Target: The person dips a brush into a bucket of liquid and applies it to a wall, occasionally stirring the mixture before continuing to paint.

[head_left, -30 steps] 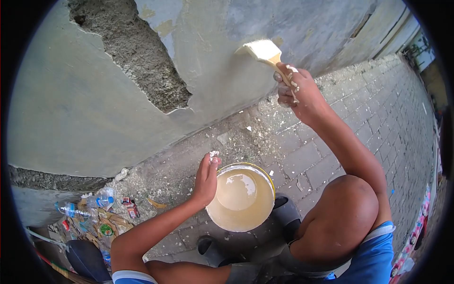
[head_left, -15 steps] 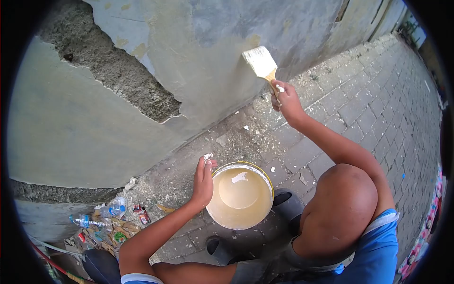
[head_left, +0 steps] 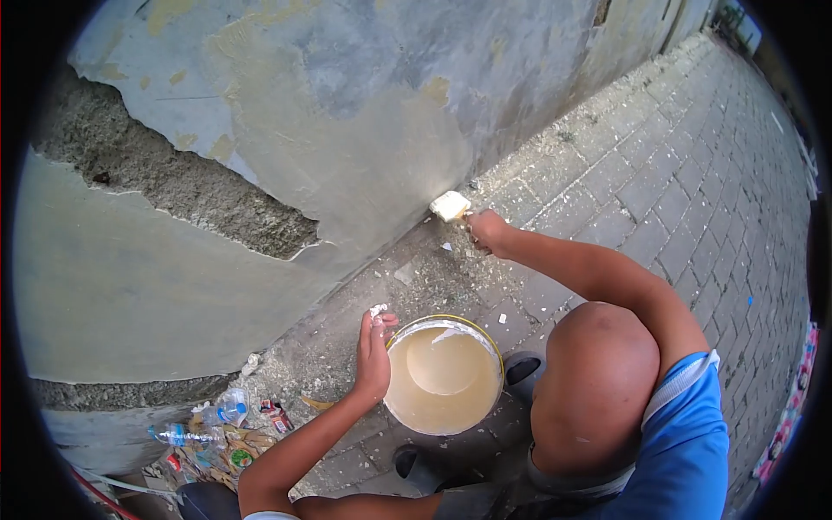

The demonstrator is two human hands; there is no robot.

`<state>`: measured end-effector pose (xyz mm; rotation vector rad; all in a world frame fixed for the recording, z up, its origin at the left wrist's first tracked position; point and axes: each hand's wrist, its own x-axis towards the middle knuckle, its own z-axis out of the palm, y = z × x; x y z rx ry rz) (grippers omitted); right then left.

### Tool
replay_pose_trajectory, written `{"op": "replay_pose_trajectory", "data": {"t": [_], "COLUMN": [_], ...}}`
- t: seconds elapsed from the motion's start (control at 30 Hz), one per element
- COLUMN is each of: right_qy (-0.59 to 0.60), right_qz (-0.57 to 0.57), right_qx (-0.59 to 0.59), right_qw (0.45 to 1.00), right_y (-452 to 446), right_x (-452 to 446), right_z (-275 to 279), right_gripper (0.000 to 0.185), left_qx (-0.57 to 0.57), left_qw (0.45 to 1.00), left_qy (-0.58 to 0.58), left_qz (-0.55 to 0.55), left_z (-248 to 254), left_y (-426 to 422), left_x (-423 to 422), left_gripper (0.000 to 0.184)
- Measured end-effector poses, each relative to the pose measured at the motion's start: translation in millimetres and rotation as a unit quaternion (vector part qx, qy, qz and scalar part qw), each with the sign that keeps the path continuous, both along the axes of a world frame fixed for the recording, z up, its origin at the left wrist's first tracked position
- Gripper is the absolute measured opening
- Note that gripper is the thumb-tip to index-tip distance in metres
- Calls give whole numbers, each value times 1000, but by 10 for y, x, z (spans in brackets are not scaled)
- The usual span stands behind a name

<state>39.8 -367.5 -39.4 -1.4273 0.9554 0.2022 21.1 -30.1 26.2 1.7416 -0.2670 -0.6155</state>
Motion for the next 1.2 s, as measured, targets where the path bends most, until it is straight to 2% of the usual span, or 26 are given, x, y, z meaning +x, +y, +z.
{"op": "replay_pose_trajectory", "data": {"t": [0.03, 0.17, 0.27, 0.37, 0.43, 0.57, 0.67, 0.8, 0.87, 0.93, 1.0, 1.07, 1.13, 1.2], "right_qy": [-1, -45, -124, -193, -237, -372, -458, -508, -540, -506, -380, -281, -157, -71], "right_qz": [8, -5, -61, -62, -89, -72, 25, -54, -52, -37, -78, -118, -69, -41], "right_qx": [7, -122, 3, 75, 71, 38, 34, 29, -10, -13, 5, 34, 20, -49], "right_qw": [1000, 992, 990, 976, 965, 925, 888, 859, 840, 862, 922, 952, 985, 995], "right_y": [-23, 32, 41, -43, 29, 62, -164, -144, -230, -361, -366, -336, -473, -509], "right_x": [56, 157, 94, 26, -92, -228, -263, -243, -224, -294, -432, -545, -651, -636], "right_z": [27, 385, 810, 1285, 1820, 2554, 2794, 2618, 2160, 1556, 1055, 665, 219, -72], "right_gripper": [38, 31, 25, 22, 21, 20, 20, 22, 23, 22, 20, 22, 28, 32], "left_qx": [0, -2, -3, -4, -2, 9, 17, 30, 22, 19, 22, 18, 15, 15], "left_qw": [1000, 1000, 1000, 1000, 1000, 1000, 1000, 999, 1000, 1000, 999, 1000, 1000, 1000], "left_qy": [-2, -7, -11, -22, -28, -28, -23, -10, -18, -23, -23, -19, -13, -3], "left_qz": [-3, -4, -9, -15, -11, -6, -2, 15, 7, 6, 9, 5, 3, 4], "left_z": [-6, -17, -44, -68, -63, -3, 15, 35, 13, 0, -6, -8, -5, -2], "left_y": [-2, 19, 44, 43, 31, -1, -7, -11, 2, 2, -12, -12, -13, -6], "left_x": [3, 8, 5, 19, 16, -6, -13, -25, -24, -13, -15, -14, -4, -2], "left_gripper": [31, 32, 32, 32, 32, 32, 32, 32, 32, 32, 31, 31, 31, 31]}}
